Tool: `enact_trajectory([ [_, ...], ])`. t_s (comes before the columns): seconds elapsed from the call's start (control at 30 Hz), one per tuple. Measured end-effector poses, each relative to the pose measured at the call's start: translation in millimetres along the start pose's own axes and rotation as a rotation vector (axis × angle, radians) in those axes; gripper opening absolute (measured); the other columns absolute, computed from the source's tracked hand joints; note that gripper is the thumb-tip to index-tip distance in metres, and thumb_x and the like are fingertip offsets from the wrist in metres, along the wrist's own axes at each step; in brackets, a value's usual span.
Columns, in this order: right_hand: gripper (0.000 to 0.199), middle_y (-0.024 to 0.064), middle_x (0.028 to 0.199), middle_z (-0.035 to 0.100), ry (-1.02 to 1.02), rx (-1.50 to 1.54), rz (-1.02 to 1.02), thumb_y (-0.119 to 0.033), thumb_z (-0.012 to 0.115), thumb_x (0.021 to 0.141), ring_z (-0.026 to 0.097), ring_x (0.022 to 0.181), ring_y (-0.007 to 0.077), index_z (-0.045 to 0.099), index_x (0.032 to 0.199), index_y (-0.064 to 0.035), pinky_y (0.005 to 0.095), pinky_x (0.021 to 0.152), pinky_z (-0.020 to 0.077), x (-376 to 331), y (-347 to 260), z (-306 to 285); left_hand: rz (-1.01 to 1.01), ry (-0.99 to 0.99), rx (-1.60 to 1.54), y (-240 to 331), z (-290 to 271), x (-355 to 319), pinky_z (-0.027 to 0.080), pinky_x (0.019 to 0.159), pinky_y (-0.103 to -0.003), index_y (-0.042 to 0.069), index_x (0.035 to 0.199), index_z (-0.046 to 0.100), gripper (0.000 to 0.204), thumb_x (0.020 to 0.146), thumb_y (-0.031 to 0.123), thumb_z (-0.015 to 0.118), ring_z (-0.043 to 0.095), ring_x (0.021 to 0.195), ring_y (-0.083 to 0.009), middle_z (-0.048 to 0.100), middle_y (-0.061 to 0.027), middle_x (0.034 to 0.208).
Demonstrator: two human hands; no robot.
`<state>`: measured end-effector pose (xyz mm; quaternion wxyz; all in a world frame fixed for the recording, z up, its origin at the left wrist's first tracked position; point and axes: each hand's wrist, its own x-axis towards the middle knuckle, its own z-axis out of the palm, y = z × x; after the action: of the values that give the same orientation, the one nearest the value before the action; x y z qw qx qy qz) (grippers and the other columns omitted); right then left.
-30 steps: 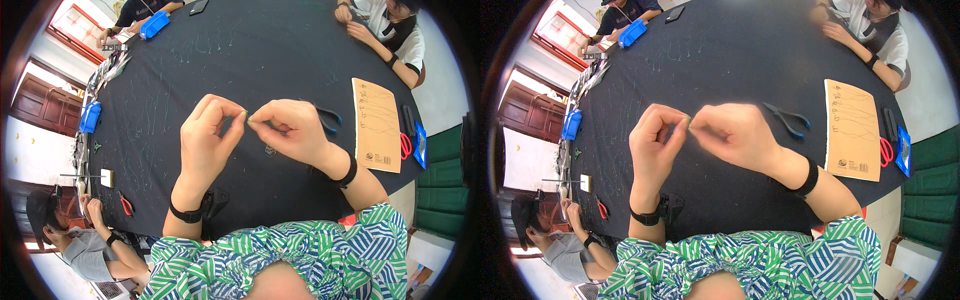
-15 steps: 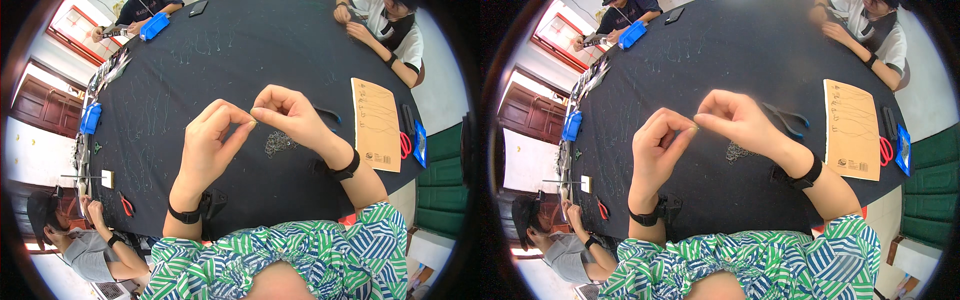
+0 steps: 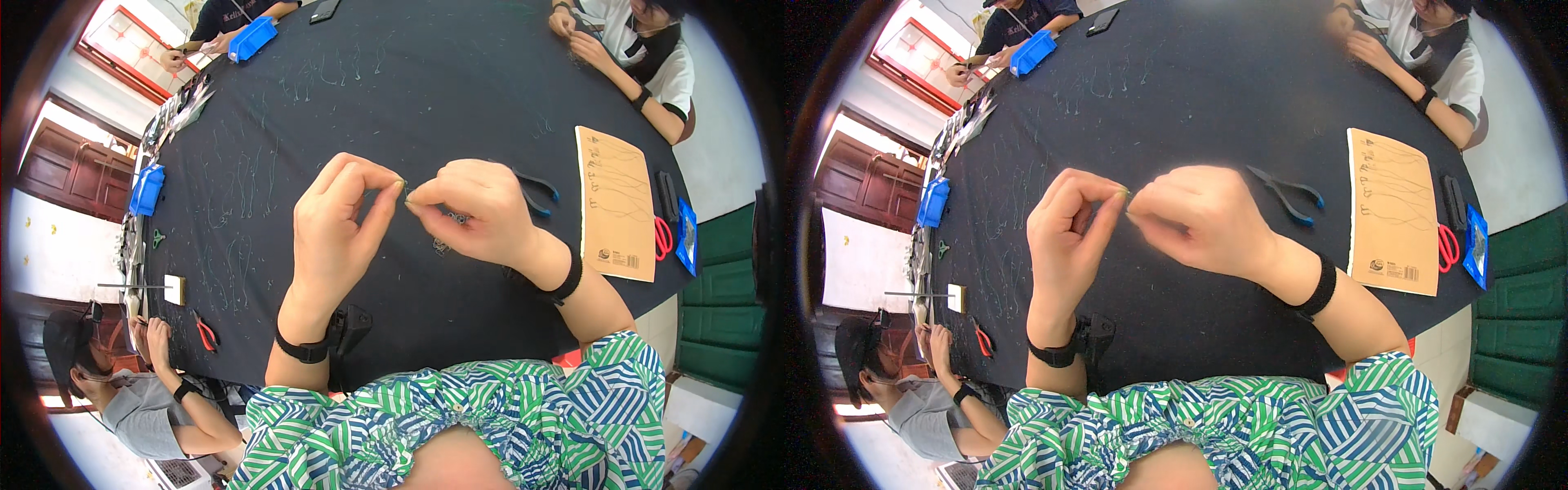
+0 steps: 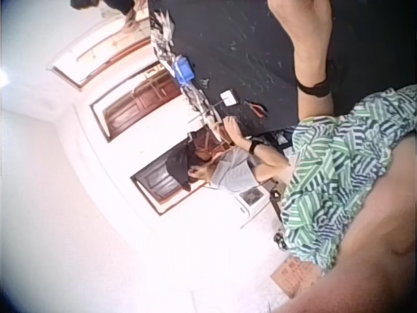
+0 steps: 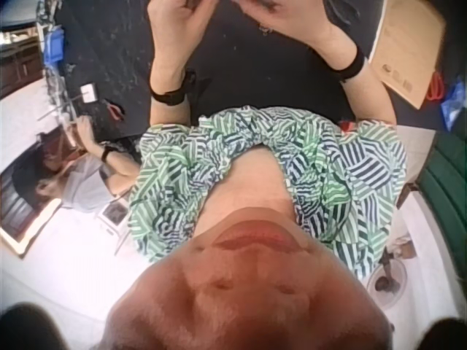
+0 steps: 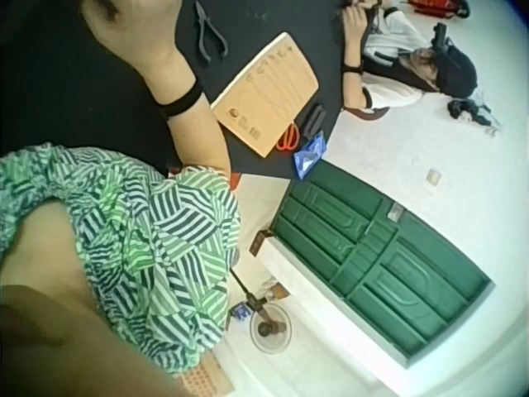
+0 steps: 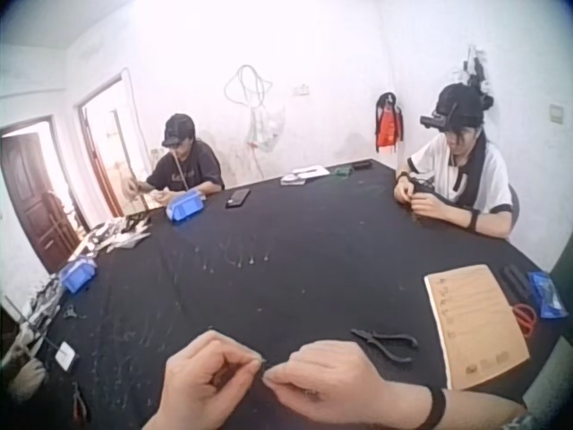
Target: The person threads small metal pieces onto a thin green line by hand. They use pliers to press and secure a metal component onto the line before setting the assembly down on the table.
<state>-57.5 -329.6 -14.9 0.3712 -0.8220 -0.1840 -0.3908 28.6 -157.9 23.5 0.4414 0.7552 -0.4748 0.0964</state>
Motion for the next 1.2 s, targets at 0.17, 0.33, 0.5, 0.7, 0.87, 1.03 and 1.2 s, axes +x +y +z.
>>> enact_trajectory([
  [0.17, 0.011, 0.0095, 0.077, 0.067, 0.031, -0.032, 0.025, -0.005, 0.074, 0.079, 0.063, 0.063, 0.0235, 0.068, 0.088, -0.0053, 0.0315, 0.056, 0.0472, 5.6, 4.0, -8.8, 0.019, -0.102, -0.052, -2.4, -0.4, -2.8, 0.029, 0.049, -0.02, 0.0, 0.089, 0.069, 0.008, 0.083, -0.004, 0.072, 0.041, 0.058, -0.0012, 0.064, -0.0005, 0.085],
  [0.33, 0.008, -0.0019, 0.064, 0.054, -0.088, 0.251, 0.449, -0.011, 0.07, 0.09, 0.044, 0.055, 0.004, 0.067, 0.094, -0.005, 0.023, 0.051, 0.0337, 2.7, 6.5, -13.0, 0.042, -0.084, -0.071, -4.3, -1.8, -2.5, 0.03, 0.049, -0.019, 0.0, 0.089, 0.07, 0.008, 0.082, -0.005, 0.073, 0.041, 0.056, -0.001, 0.064, -0.0009, 0.083],
  [0.5, 0.012, -0.007, 0.062, 0.048, -0.046, 0.594, 0.65, -0.016, 0.068, 0.093, 0.04, 0.057, 0.0004, 0.063, 0.093, -0.0042, 0.0214, 0.051, 0.0308, -3.9, 9.0, 2.4, 0.024, -0.042, -0.041, -0.7, -1.4, -0.9, 0.04, 0.049, -0.024, 0.002, 0.086, 0.069, 0.01, 0.08, -0.002, 0.076, 0.055, 0.06, -0.0083, 0.065, -0.0033, 0.08],
  [0.7, 0.013, -0.0033, 0.062, 0.049, -0.053, 0.447, 0.502, -0.012, 0.069, 0.088, 0.041, 0.055, 0.0033, 0.06, 0.084, -0.0042, 0.0231, 0.051, 0.0318, -10.4, 0.6, 9.0, 0.003, 0.026, -0.047, -1.9, -1.4, -1.1, 0.036, 0.048, -0.022, 0.002, 0.088, 0.069, 0.008, 0.083, -0.004, 0.073, 0.048, 0.057, -0.0044, 0.064, -0.0019, 0.082],
  [0.87, 0.009, 0.0079, 0.071, 0.063, 0.032, 0.032, 0.04, -0.005, 0.073, 0.079, 0.059, 0.058, 0.0198, 0.064, 0.083, -0.004, 0.0302, 0.052, 0.0446, -3.0, -0.4, 4.7, -0.007, 0.021, -0.02, 0.0, 0.6, 0.2, 0.04, 0.049, -0.023, 0.002, 0.088, 0.07, 0.009, 0.083, -0.005, 0.072, 0.053, 0.059, -0.0059, 0.065, -0.0032, 0.083],
  [1.03, 0.012, 0.0059, 0.068, 0.059, 0.101, -0.006, 0.008, -0.001, 0.075, 0.077, 0.054, 0.055, 0.0178, 0.069, 0.087, -0.0048, 0.0301, 0.05, 0.0397, 4.6, 0.1, -5.5, 0.047, -0.031, -0.021, -0.4, -0.3, -0.3, 0.047, 0.054, -0.024, 0.001, 0.086, 0.07, 0.008, 0.081, -0.004, 0.074, 0.064, 0.068, -0.0114, 0.067, -0.0053, 0.085],
  [1.2, 0.008, -0.0012, 0.063, 0.052, -0.046, 0.194, 0.373, -0.009, 0.072, 0.087, 0.044, 0.053, 0.0054, 0.068, 0.093, -0.0037, 0.0243, 0.049, 0.0323, 3.2, 2.6, -12.8, 0.075, -0.041, -0.051, -2.6, 0.0, -1.7, 0.031, 0.048, -0.019, 0.0, 0.086, 0.072, 0.006, 0.082, -0.004, 0.074, 0.045, 0.057, -0.0008, 0.066, -0.0011, 0.081],
])
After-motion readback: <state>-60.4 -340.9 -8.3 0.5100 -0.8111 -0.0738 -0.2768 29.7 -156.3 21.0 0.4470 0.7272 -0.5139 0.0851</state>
